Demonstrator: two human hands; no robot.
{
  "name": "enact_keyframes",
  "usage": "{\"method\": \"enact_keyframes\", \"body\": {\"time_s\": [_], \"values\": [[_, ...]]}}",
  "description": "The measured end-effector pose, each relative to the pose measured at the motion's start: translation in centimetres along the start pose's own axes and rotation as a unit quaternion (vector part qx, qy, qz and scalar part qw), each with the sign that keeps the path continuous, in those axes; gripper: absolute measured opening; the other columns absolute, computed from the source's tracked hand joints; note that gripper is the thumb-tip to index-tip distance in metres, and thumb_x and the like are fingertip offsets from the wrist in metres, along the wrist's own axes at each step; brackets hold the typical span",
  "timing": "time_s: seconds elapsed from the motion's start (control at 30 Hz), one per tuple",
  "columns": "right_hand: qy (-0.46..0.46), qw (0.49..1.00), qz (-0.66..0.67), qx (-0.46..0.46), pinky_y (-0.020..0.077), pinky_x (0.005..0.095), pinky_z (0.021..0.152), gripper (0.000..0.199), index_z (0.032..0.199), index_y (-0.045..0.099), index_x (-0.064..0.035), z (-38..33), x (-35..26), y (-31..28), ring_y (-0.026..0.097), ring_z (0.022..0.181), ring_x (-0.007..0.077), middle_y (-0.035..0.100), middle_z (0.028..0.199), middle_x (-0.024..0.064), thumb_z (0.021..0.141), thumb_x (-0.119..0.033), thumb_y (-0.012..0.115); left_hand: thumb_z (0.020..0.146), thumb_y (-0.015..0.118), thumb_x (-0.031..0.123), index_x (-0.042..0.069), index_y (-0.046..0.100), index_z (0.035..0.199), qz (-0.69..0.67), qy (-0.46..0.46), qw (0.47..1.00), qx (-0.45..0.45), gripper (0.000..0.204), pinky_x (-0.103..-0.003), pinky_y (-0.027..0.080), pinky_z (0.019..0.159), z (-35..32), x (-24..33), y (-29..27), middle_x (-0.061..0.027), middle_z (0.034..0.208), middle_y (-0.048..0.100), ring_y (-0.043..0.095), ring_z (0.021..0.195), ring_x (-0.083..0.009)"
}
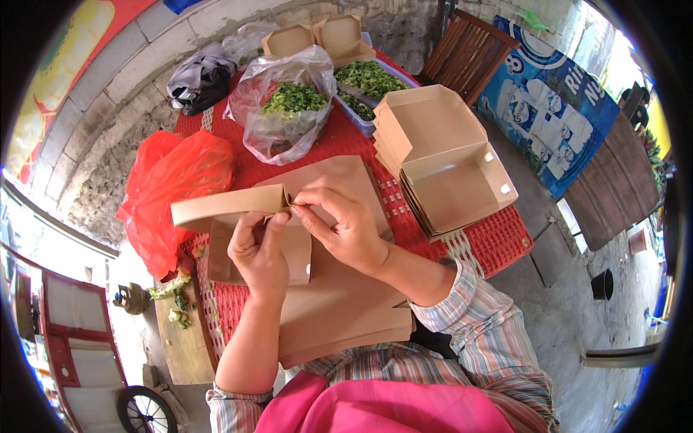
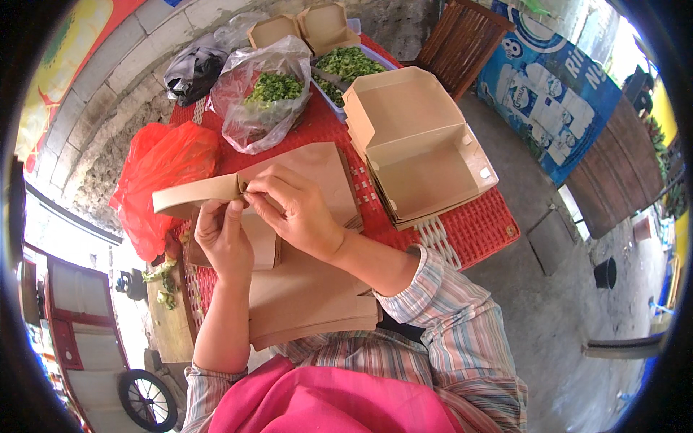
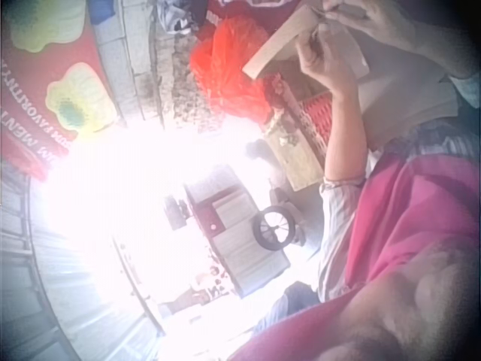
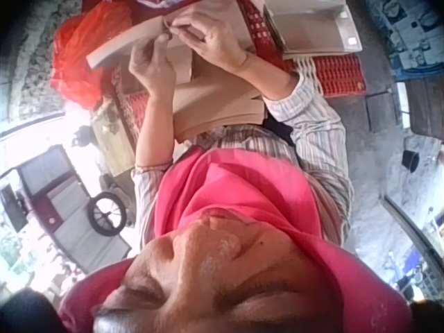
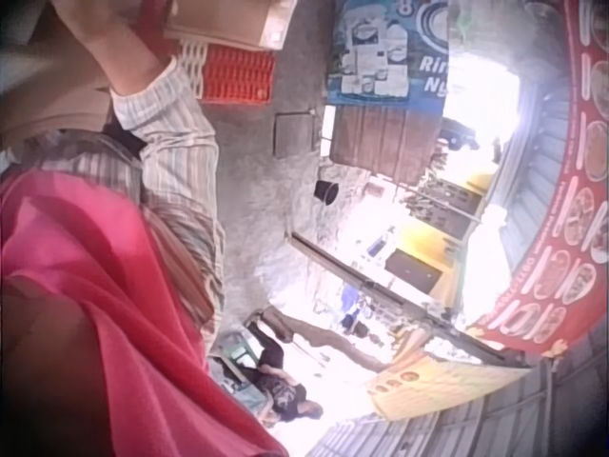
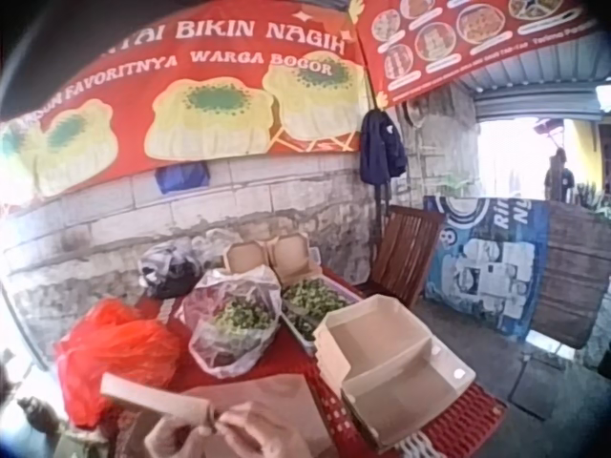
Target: The person assembles flat-packed cardboard food containers by hand. They fold the sides and lock the tabs to form the box shape, then stack the finished units on a red table next to bags of green vegetables.
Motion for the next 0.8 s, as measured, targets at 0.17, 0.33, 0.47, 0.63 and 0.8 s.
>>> {"method": "enact_keyframes", "body": {"time_s": [0.17,0.33,0.47,0.63,0.8], "values": [[-0.021,0.999,-0.039,0.004,0.0511,0.0349,0.066,0.015,0.092,0.063,-0.0001,-0.2,-0.2,0.1,0.064,0.077,0.0264,0.062,0.086,0.0108,0.079,0.004,0.072,0.092,0.062,-0.005,0.000,0.063,0.104,-0.010,0.006,1.000,-0.011,0.012,-0.027,0.052,0.083,-0.4,0.5,0.8,-0.0048,0.096,0.067,0.063,0.087,-0.0115],[0.005,1.000,0.009,0.000,0.0512,0.0357,0.066,0.015,0.090,0.064,0.0001,-0.3,0.0,0.2,0.064,0.077,0.0263,0.063,0.086,0.0100,0.078,0.004,0.072,0.093,0.060,-0.005,0.000,0.062,0.104,-0.022,-0.012,1.000,0.001,0.012,-0.026,0.052,0.082,0.0,0.5,0.5,-0.0053,0.096,0.067,0.062,0.087,-0.0106],[-0.002,1.000,-0.001,-0.019,0.0514,0.0354,0.067,0.015,0.091,0.064,0.0007,-0.3,0.1,0.1,0.063,0.077,0.0259,0.062,0.086,0.0101,0.079,0.002,0.073,0.094,0.058,-0.005,-0.001,0.062,0.103,0.024,-0.005,1.000,0.004,0.011,-0.025,0.051,0.083,-0.2,0.5,0.4,-0.0052,0.095,0.067,0.062,0.087,-0.0103],[-0.040,0.996,-0.078,-0.006,0.0509,0.0355,0.065,0.019,0.090,0.058,0.0016,-0.1,0.2,0.1,0.063,0.075,0.0274,0.061,0.086,0.0116,0.080,0.000,0.074,0.090,0.055,-0.010,-0.004,0.065,0.105,0.187,0.026,0.981,-0.039,0.019,-0.025,0.050,0.078,0.0,1.5,0.9,-0.0100,0.092,0.068,0.064,0.084,-0.0146],[-0.024,0.993,-0.119,0.003,0.0501,0.0355,0.071,0.026,0.091,0.057,-0.0013,-0.2,1.5,-0.4,0.060,0.082,0.0278,0.060,0.089,0.0113,0.077,-0.001,0.079,0.084,0.052,-0.011,-0.005,0.067,0.103,0.282,0.071,0.955,-0.061,0.024,-0.029,0.052,0.074,0.9,3.1,1.6,-0.0163,0.088,0.068,0.066,0.079,-0.0223]]}}
Point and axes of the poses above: each hand's wrist, its own z-axis towards the middle knuckle, its own y-axis out of the palm, x = y × z, the point moved 3 cm from there along z, towards the middle knuckle
